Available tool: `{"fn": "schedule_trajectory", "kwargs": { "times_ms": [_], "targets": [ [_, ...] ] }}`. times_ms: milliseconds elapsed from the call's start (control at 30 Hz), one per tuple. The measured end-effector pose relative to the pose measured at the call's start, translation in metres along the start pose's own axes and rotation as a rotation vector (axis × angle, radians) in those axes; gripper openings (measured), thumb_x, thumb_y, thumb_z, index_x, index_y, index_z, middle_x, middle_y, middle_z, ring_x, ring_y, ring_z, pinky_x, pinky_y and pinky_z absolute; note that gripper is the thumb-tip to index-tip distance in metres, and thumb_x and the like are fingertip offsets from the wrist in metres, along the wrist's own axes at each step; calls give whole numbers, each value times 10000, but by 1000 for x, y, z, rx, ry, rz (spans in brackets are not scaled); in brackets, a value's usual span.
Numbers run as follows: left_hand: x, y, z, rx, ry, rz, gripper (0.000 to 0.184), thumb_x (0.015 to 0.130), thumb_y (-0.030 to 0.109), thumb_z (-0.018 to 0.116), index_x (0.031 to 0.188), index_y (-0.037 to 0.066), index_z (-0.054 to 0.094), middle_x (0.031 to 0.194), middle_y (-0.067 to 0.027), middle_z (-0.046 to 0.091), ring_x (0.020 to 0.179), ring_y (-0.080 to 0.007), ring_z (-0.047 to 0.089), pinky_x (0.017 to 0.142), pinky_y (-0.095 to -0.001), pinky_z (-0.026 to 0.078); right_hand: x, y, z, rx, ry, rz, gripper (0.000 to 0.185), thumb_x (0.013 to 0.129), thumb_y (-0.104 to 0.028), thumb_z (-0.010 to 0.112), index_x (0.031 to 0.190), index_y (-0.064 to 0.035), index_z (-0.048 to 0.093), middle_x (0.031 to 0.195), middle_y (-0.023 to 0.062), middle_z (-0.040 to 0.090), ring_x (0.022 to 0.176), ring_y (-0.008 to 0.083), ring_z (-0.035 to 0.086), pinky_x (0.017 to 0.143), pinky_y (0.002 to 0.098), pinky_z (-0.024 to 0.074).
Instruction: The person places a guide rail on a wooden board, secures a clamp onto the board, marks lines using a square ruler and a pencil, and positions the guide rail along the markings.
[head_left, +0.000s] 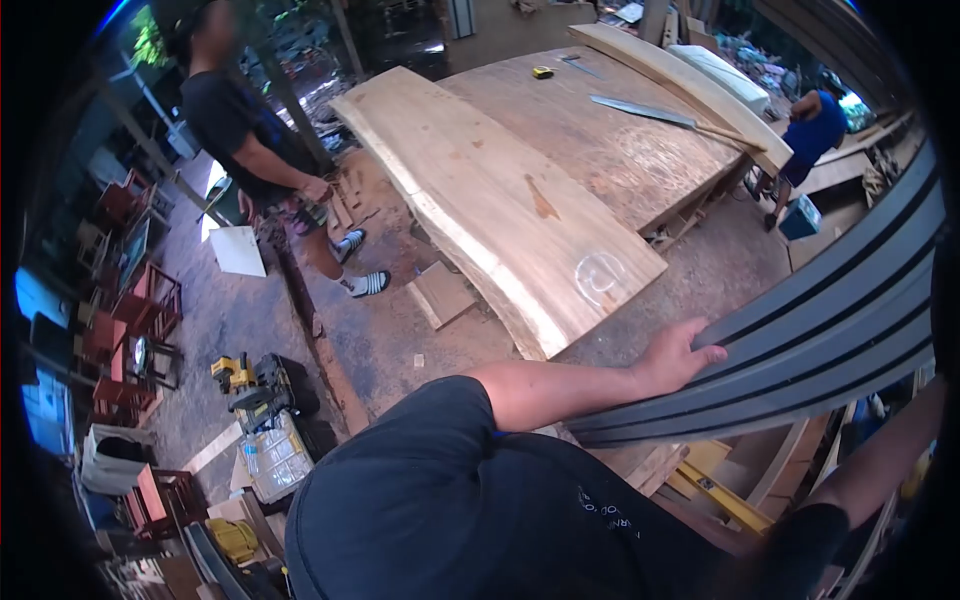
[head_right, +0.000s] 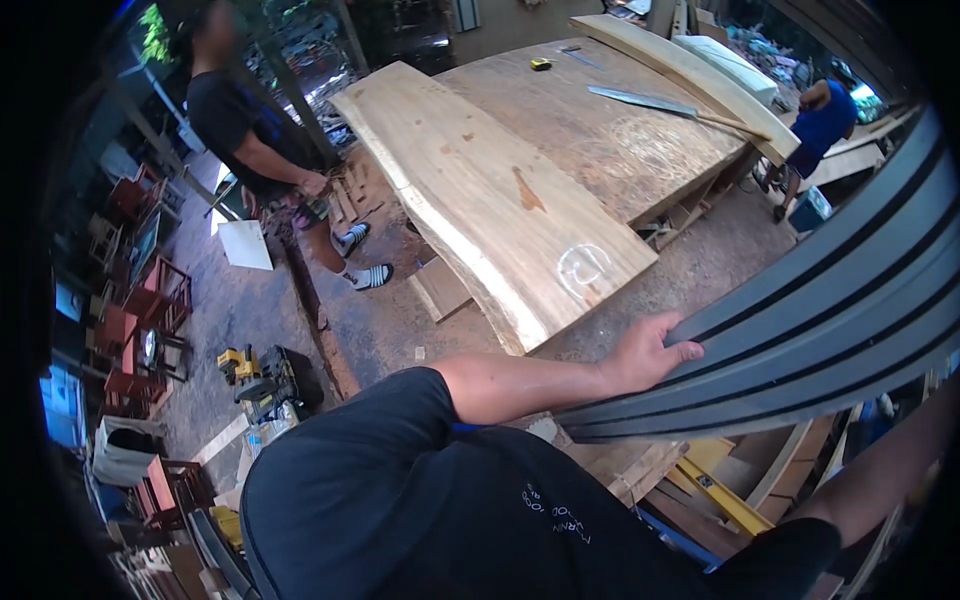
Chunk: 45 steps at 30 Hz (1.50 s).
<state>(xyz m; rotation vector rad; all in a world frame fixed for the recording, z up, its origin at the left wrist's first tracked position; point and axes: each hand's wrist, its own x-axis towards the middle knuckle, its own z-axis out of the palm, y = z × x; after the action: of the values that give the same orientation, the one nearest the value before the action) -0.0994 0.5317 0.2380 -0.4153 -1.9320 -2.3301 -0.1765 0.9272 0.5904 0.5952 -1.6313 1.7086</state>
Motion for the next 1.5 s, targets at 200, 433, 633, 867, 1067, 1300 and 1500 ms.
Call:
{"fn": "schedule_trajectory", "kwargs": {
  "times_ms": [200, 433, 633, 867, 1067, 1300, 1500],
  "targets": [
    [8, 66, -39, 68, -54, -7, 335, 882, 259, 647, 1029, -38, 598, 945, -124, 655, 909, -145, 595, 816, -314, 469, -247, 175, -4, 12, -271, 466, 632, 840, -342, 684, 1324, -8, 451, 1249, 110, 543, 1171, 216, 510, 968, 319, 400],
    [17, 104, -128, 91, 4, 39, 277, 928, 195, 578, 1049, -54, 565, 924, -130, 651, 887, -144, 592, 800, -303, 472, -405, 154, 208, 47, -303, 696, 648, 823, -228, 683, 1329, 36, 377, 1281, 126, 475, 1174, 225, 463, 1025, 376, 328],
    [19, 141, -276, -162, 16, 221, 318, 927, 164, 560, 1160, -45, 501, 948, -113, 616, 889, -142, 589, 812, -322, 489, -394, 136, 407, 218, -29, 610, 508, 924, -216, 569, 1318, 40, 376, 1253, 140, 495, 1123, 231, 503, 982, 382, 385],
    [-154, 85, -533, 873, 275, -236, 428, 874, 413, 583, 1029, 16, 621, 945, -176, 645, 902, -298, 635, 810, -379, 486, -385, 156, 601, 417, -112, 609, 469, 942, -228, 561, 1297, 41, 415, 1225, 143, 541, 1089, 235, 552, 945, 363, 449],
    [-265, 44, -630, 956, 559, -425, 442, 868, 450, 573, 971, 23, 618, 909, -215, 644, 867, -379, 615, 754, -436, 465, -385, 216, 717, 541, -162, 779, 418, 957, -195, 523, 1274, 51, 406, 1159, 188, 559, 1054, 273, 581, 926, 388, 500],
    [-289, 67, -688, 1011, 837, -549, 498, 850, 505, 567, 943, 20, 628, 867, -242, 643, 855, -421, 607, 753, -459, 463, -407, 290, 837, 613, -268, 1041, 505, 937, -241, 566, 1324, 16, 369, 1245, 205, 516, 1123, 307, 536, 953, 431, 473],
    [-261, 86, -765, 1223, 921, -600, 464, 860, 488, 549, 948, 49, 674, 825, -231, 654, 831, -407, 629, 758, -453, 483, -409, 362, 947, 629, -290, 1218, 523, 942, -268, 564, 1348, -12, 355, 1308, 171, 484, 1183, 317, 490, 977, 469, 432]
  ]
}}
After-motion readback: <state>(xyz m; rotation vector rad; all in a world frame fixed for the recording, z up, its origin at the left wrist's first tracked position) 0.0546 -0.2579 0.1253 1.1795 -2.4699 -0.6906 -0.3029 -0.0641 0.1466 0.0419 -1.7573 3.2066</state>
